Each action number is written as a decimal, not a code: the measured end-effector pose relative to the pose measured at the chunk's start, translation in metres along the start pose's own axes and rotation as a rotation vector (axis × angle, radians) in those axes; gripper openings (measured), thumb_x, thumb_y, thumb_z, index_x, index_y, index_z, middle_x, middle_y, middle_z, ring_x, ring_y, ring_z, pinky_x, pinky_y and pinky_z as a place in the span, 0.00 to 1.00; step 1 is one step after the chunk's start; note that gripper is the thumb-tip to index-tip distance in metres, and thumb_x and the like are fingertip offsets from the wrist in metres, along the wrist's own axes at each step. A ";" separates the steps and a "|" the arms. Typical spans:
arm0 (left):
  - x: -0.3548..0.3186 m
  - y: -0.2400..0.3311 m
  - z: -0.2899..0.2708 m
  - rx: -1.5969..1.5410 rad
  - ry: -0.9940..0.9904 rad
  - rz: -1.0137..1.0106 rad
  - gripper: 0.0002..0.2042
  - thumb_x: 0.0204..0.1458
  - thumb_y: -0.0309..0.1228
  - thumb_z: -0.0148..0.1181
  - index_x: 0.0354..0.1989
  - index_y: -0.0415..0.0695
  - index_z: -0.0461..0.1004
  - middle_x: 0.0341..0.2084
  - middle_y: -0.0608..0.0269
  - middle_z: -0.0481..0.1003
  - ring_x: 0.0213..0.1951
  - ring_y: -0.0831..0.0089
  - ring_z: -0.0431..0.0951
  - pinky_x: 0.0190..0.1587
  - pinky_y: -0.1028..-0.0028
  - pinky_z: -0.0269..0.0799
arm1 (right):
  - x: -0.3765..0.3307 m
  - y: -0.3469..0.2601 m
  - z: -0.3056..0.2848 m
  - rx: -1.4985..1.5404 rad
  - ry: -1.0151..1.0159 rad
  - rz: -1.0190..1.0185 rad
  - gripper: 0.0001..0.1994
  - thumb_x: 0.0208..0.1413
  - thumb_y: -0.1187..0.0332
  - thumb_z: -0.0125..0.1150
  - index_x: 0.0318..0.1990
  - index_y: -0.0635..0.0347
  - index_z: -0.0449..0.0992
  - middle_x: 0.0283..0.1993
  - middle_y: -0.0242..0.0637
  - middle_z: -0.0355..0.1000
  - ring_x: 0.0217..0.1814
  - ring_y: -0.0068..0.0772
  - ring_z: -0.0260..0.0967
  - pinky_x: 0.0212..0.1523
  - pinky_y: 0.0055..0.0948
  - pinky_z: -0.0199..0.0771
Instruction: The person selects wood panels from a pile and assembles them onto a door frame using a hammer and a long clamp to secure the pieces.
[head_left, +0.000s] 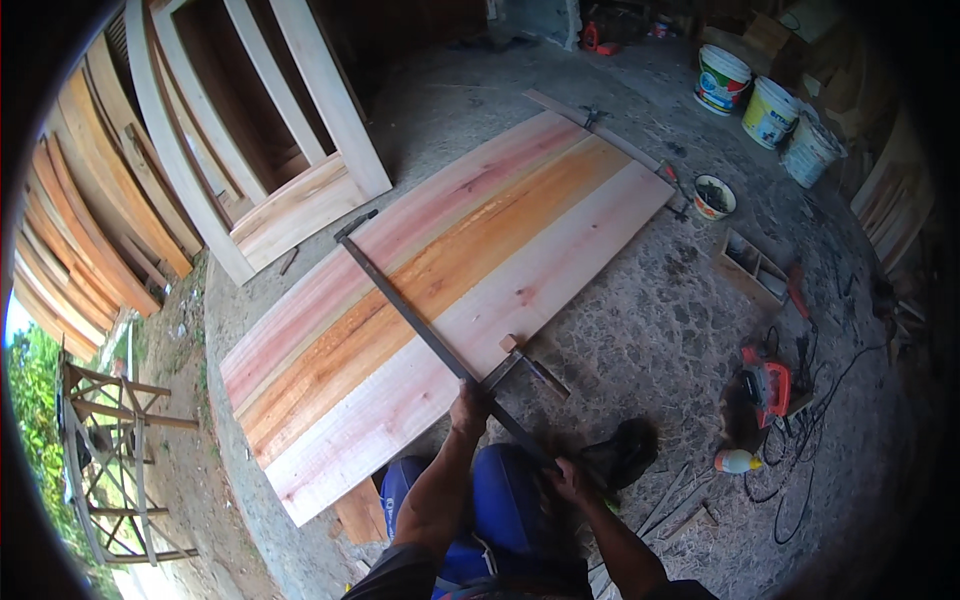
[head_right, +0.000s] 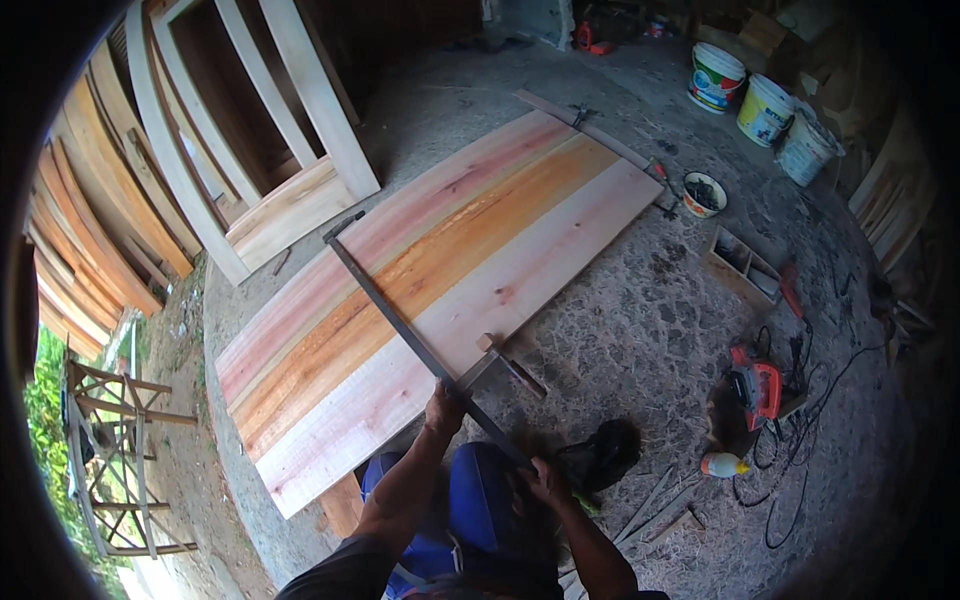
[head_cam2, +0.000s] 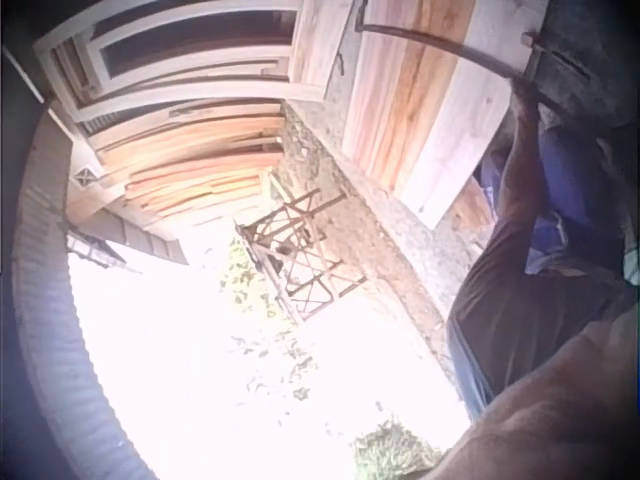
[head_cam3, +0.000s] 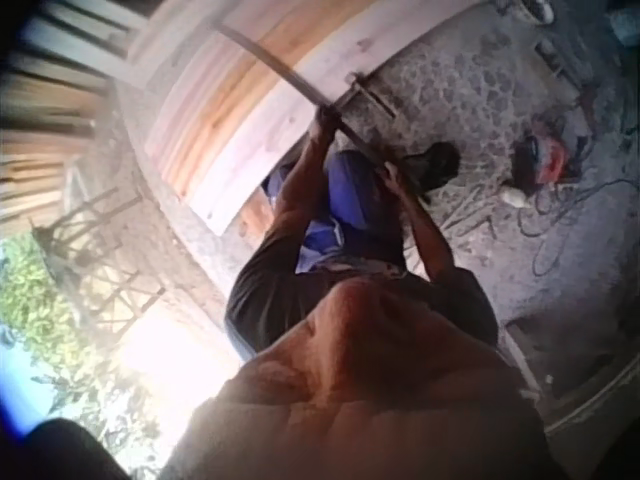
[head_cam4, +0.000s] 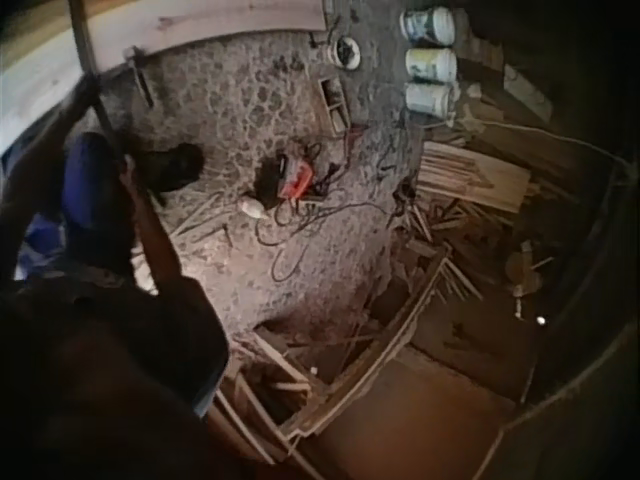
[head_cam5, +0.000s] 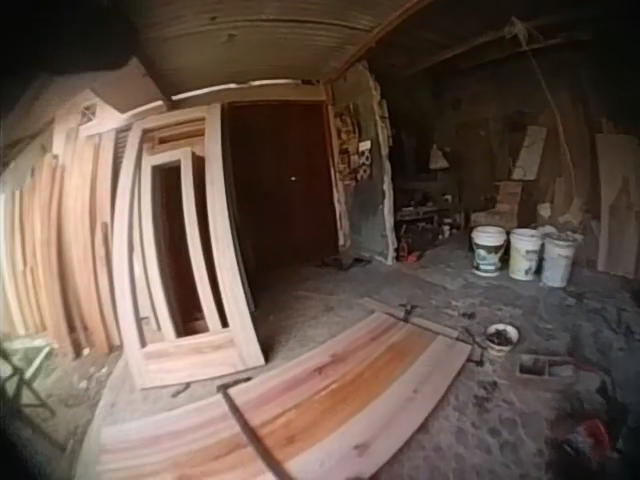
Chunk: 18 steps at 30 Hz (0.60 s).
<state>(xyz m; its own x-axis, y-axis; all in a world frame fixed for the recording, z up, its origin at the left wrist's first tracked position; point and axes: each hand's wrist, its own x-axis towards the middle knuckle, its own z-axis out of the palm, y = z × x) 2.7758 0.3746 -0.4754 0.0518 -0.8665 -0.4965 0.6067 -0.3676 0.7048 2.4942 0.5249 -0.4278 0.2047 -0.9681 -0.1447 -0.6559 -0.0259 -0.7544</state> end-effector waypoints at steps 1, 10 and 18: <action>-0.001 -0.005 0.006 0.114 0.045 0.072 0.15 0.62 0.40 0.53 0.51 0.45 0.70 0.44 0.56 0.76 0.47 0.63 0.76 0.51 0.65 0.71 | -0.004 0.005 0.003 -0.007 0.022 -0.001 0.22 0.57 0.50 0.63 0.40 0.65 0.76 0.39 0.57 0.75 0.46 0.62 0.74 0.42 0.46 0.74; -0.044 0.016 0.076 0.124 0.328 -0.009 0.12 0.65 0.40 0.50 0.38 0.42 0.68 0.26 0.61 0.71 0.23 0.67 0.75 0.27 0.69 0.75 | -0.021 0.021 0.006 0.143 -0.100 0.133 0.23 0.56 0.51 0.63 0.44 0.66 0.76 0.41 0.57 0.75 0.48 0.62 0.73 0.46 0.44 0.73; -0.049 -0.026 0.080 -0.070 0.266 0.003 0.16 0.65 0.41 0.51 0.50 0.41 0.67 0.40 0.53 0.76 0.34 0.61 0.80 0.34 0.65 0.78 | -0.016 0.035 0.011 0.112 -0.124 0.154 0.25 0.57 0.49 0.62 0.46 0.68 0.76 0.46 0.60 0.75 0.52 0.62 0.72 0.50 0.46 0.73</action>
<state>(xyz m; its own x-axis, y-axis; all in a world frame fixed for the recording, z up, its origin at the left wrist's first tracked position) 2.6933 0.3998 -0.4289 0.2543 -0.7451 -0.6165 0.6588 -0.3332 0.6744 2.4763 0.5418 -0.4588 0.2006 -0.9201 -0.3365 -0.6033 0.1546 -0.7824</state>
